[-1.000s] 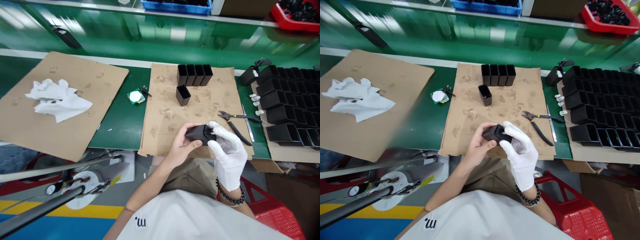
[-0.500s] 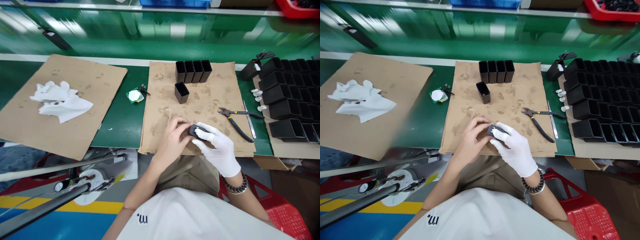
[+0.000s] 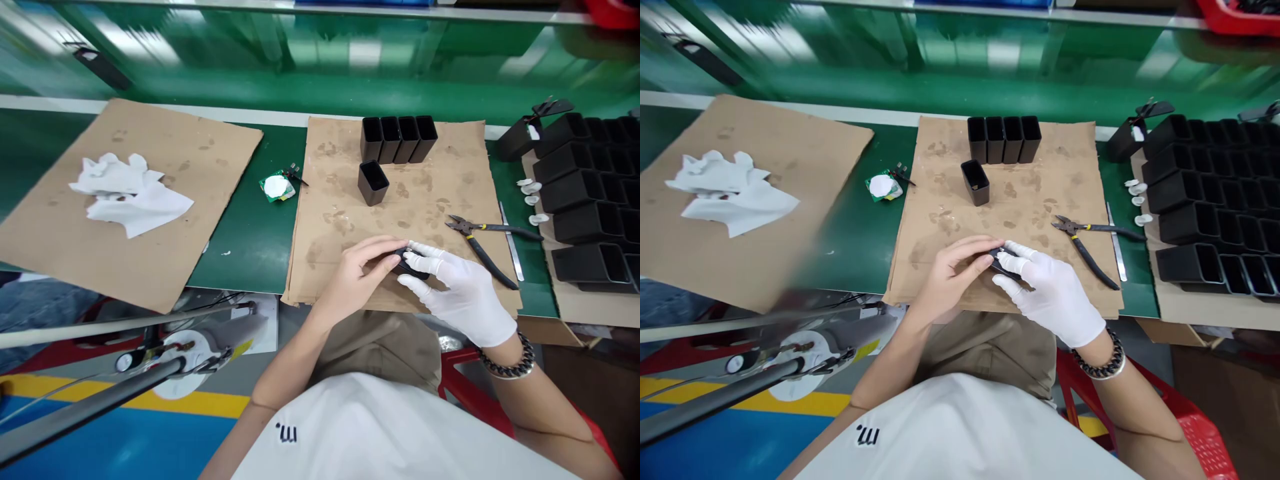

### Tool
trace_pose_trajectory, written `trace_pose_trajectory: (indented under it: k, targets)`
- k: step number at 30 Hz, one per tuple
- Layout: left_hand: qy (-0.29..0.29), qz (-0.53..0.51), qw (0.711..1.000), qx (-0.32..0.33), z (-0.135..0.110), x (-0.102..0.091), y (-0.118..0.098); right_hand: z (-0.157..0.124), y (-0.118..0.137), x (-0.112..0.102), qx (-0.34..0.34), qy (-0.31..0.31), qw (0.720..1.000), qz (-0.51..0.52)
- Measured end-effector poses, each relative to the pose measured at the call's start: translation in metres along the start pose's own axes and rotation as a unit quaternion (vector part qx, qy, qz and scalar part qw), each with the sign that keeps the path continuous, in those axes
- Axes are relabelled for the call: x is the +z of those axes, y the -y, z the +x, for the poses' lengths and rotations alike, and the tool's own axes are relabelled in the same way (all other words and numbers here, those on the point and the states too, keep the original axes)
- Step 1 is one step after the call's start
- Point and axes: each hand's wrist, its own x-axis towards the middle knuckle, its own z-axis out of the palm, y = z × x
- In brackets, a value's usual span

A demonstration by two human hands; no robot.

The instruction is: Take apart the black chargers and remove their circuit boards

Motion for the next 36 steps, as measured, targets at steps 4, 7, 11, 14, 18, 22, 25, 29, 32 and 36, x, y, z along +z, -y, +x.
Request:
trace_pose_trajectory:
  k: [4, 7, 11, 14, 18, 22, 25, 29, 32, 36]
  targets:
    - [0.003, 0.023, 1.0, 0.016, 0.0, -0.001, -0.001, 0.005, -0.001, -0.002, 0.005, 0.036, 0.999, -0.009]
    - [-0.018, 0.012, 1.0, 0.012, -0.004, -0.002, 0.003, 0.009, 0.003, -0.012, 0.0, 0.036, 0.999, -0.015]
    - [-0.154, -0.018, 0.988, 0.017, -0.011, -0.003, 0.013, 0.008, 0.008, -0.025, 0.06, 0.01, 0.995, -0.076]
    - [-0.206, -0.015, 0.978, 0.027, -0.014, -0.004, 0.016, 0.005, 0.002, -0.018, 0.034, -0.003, 0.994, -0.1]
    - [-0.193, 0.003, 0.981, 0.006, -0.013, -0.005, 0.014, 0.005, -0.004, -0.01, -0.045, -0.032, 0.991, -0.119]
    - [-0.158, -0.037, 0.987, -0.003, -0.012, -0.001, 0.009, 0.0, 0.002, -0.009, 0.0, -0.038, 0.987, -0.153]
    - [-0.09, -0.073, 0.993, -0.01, -0.01, 0.008, 0.008, -0.005, 0.003, -0.002, 0.01, -0.012, 0.994, -0.112]
    - [-0.055, -0.081, 0.995, -0.01, -0.005, 0.021, 0.008, -0.007, 0.001, 0.002, 0.009, -0.016, 0.998, -0.068]
    - [-0.058, -0.086, 0.995, -0.007, -0.003, 0.024, 0.009, -0.004, 0.004, -0.002, 0.013, -0.025, 0.997, -0.072]
    - [-0.05, -0.022, 0.998, 0.026, 0.001, 0.018, 0.007, 0.004, 0.008, -0.006, 0.014, -0.003, 0.997, -0.072]
